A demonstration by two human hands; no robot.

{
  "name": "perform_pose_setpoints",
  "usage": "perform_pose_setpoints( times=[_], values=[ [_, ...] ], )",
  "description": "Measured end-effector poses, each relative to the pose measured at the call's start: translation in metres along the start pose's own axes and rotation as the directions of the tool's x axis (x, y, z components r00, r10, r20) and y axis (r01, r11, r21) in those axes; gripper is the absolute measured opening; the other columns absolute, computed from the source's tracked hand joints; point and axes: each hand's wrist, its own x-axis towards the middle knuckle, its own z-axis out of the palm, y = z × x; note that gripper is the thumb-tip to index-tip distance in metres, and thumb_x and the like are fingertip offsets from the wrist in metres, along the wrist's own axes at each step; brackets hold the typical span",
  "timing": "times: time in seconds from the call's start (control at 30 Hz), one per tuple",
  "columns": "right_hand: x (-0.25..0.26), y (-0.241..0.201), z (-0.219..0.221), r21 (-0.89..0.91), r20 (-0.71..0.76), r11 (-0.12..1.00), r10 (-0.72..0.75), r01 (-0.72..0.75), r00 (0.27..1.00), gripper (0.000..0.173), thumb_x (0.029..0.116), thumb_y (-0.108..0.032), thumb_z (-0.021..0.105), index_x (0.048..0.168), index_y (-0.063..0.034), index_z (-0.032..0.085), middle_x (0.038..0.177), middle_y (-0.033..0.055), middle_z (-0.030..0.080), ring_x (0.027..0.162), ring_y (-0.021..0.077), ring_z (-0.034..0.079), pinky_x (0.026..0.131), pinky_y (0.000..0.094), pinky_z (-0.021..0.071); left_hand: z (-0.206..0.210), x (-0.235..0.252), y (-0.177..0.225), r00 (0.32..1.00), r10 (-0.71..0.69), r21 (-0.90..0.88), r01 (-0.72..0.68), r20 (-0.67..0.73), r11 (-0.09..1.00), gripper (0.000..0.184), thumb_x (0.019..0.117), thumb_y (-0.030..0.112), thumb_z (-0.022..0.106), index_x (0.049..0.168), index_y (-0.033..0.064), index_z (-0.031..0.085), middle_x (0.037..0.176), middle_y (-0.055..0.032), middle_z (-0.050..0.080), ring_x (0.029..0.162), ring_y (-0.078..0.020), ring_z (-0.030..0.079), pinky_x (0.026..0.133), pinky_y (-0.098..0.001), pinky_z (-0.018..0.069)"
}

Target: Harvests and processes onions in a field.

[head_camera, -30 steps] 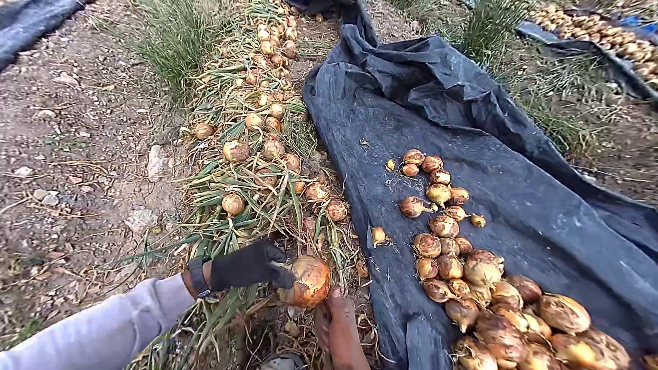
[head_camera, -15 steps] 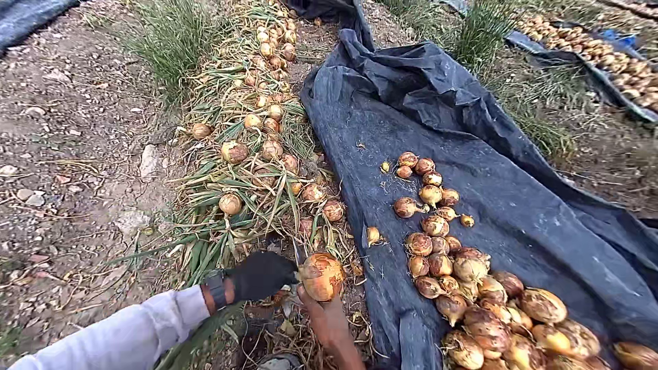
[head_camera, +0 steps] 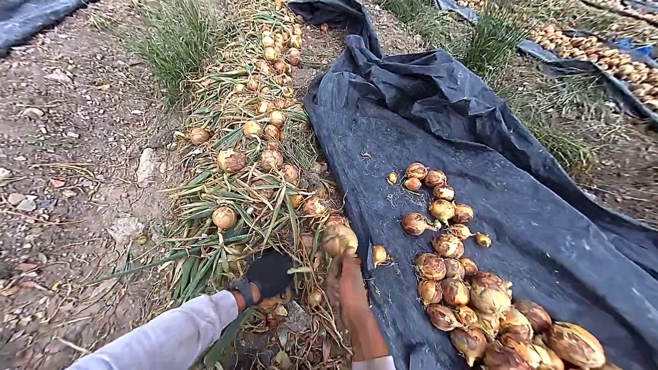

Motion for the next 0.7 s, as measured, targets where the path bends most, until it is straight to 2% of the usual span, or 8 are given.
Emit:
perform_pose_setpoints(
  times=[0.1, 0.17, 0.27, 0.37, 0.47, 0.53, 0.6, 0.7],
  values=[
    [0.011, -0.063, -0.051, -0.025, -0.197, 0.993, -0.118, 0.116, 0.973, 0.070, 0.1034, -0.069, 0.016, 0.069, -0.0154, 0.044, 0.048, -0.0047, 0.032, 0.036, 0.0094, 0.031, 0.036, 0.0273, 0.0323, -0.036, 0.017, -0.080, 0.954, -0.198, -0.173, 0.161, -0.224, 0.972, 0.040, 0.1043, 0.043, 0.055, 0.107, 0.0059, 0.071, 0.098, -0.0209, 0.071, 0.096, -0.0414, 0.069, 0.085, -0.0649, 0.0531],
    [0.010, -0.069, -0.077, -0.260, -0.256, 0.957, -0.194, 0.126, 0.947, 0.064, 0.1024, -0.069, 0.032, 0.082, -0.0131, 0.055, 0.054, -0.0014, 0.038, 0.041, 0.0127, 0.037, 0.039, 0.0324, 0.0377, -0.047, 0.003, -0.109, 0.950, -0.125, -0.110, 0.097, -0.287, 0.989, 0.034, 0.0991, 0.046, 0.063, 0.105, 0.0140, 0.071, 0.091, -0.0131, 0.071, 0.088, -0.0351, 0.070, 0.078, -0.0629, 0.0547],
    [0.002, -0.038, -0.063, -0.614, -0.247, 0.785, -0.091, -0.083, 0.965, 0.063, 0.0857, -0.062, 0.072, 0.119, -0.0095, 0.065, 0.082, 0.0118, 0.065, 0.074, 0.0283, 0.064, 0.068, 0.0520, 0.0532, -0.019, -0.025, -0.077, 0.998, 0.061, 0.069, -0.059, -0.031, 0.996, 0.059, 0.0861, 0.057, 0.073, 0.134, 0.0248, 0.065, 0.124, -0.0099, 0.069, 0.111, -0.0341, 0.067, 0.092, -0.0634, 0.0540],
    [-0.004, 0.036, -0.012, -0.811, -0.263, 0.524, 0.072, -0.261, 0.962, 0.074, 0.0785, -0.057, 0.077, 0.135, -0.0129, 0.058, 0.098, 0.0120, 0.072, 0.091, 0.0307, 0.071, 0.079, 0.0560, 0.0573, 0.045, -0.032, -0.037, 0.990, 0.086, 0.193, -0.105, 0.109, 0.976, 0.079, 0.0803, 0.053, 0.080, 0.150, 0.0315, 0.049, 0.147, -0.0185, 0.052, 0.111, -0.0463, 0.065, 0.083, -0.0686, 0.0556],
    [-0.010, 0.079, 0.023, -0.882, -0.260, 0.371, 0.132, -0.291, 0.956, 0.078, 0.0779, -0.055, 0.077, 0.142, -0.0156, 0.054, 0.126, 0.0138, 0.066, 0.101, 0.0322, 0.070, 0.081, 0.0544, 0.0587, 0.065, -0.027, -0.041, 0.995, 0.077, 0.205, -0.089, 0.068, 0.975, 0.079, 0.0763, 0.055, 0.079, 0.146, 0.0316, 0.052, 0.143, -0.0162, 0.055, 0.109, -0.0430, 0.066, 0.080, -0.0652, 0.0572],
    [-0.009, 0.082, 0.030, -0.916, -0.252, 0.284, 0.138, -0.282, 0.958, 0.078, 0.0794, -0.049, 0.076, 0.145, -0.0170, 0.051, 0.136, 0.0164, 0.060, 0.101, 0.0339, 0.071, 0.079, 0.0544, 0.0597, 0.052, -0.026, -0.042, 0.987, 0.103, 0.083, -0.113, 0.120, 0.990, 0.081, 0.0777, 0.064, 0.076, 0.145, 0.0236, 0.055, 0.135, -0.0157, 0.063, 0.117, -0.0390, 0.065, 0.092, -0.0640, 0.0543],
    [-0.007, 0.071, 0.028, -0.911, -0.262, 0.287, 0.157, -0.298, 0.952, 0.078, 0.0761, -0.045, 0.078, 0.143, -0.0163, 0.051, 0.129, 0.0161, 0.064, 0.101, 0.0345, 0.071, 0.078, 0.0558, 0.0593, 0.027, -0.026, -0.040, 0.978, 0.141, -0.230, -0.103, 0.157, 0.968, 0.075, 0.0828, 0.063, 0.076, 0.136, 0.0127, 0.062, 0.121, -0.0165, 0.069, 0.110, -0.0330, 0.067, 0.096, -0.0580, 0.0529],
    [-0.012, 0.055, -0.004, -0.766, -0.352, 0.522, 0.147, -0.375, 0.924, 0.080, 0.0678, -0.056, 0.081, 0.131, -0.0122, 0.057, 0.099, 0.0117, 0.072, 0.091, 0.0302, 0.072, 0.076, 0.0546, 0.0578, -0.005, -0.033, -0.026, 0.973, 0.151, -0.698, 0.012, 0.172, 0.716, 0.051, 0.0917, 0.049, 0.074, 0.124, 0.0115, 0.063, 0.098, -0.0055, 0.068, 0.075, -0.0147, 0.061, 0.068, -0.0348, 0.0528]
  ],
)
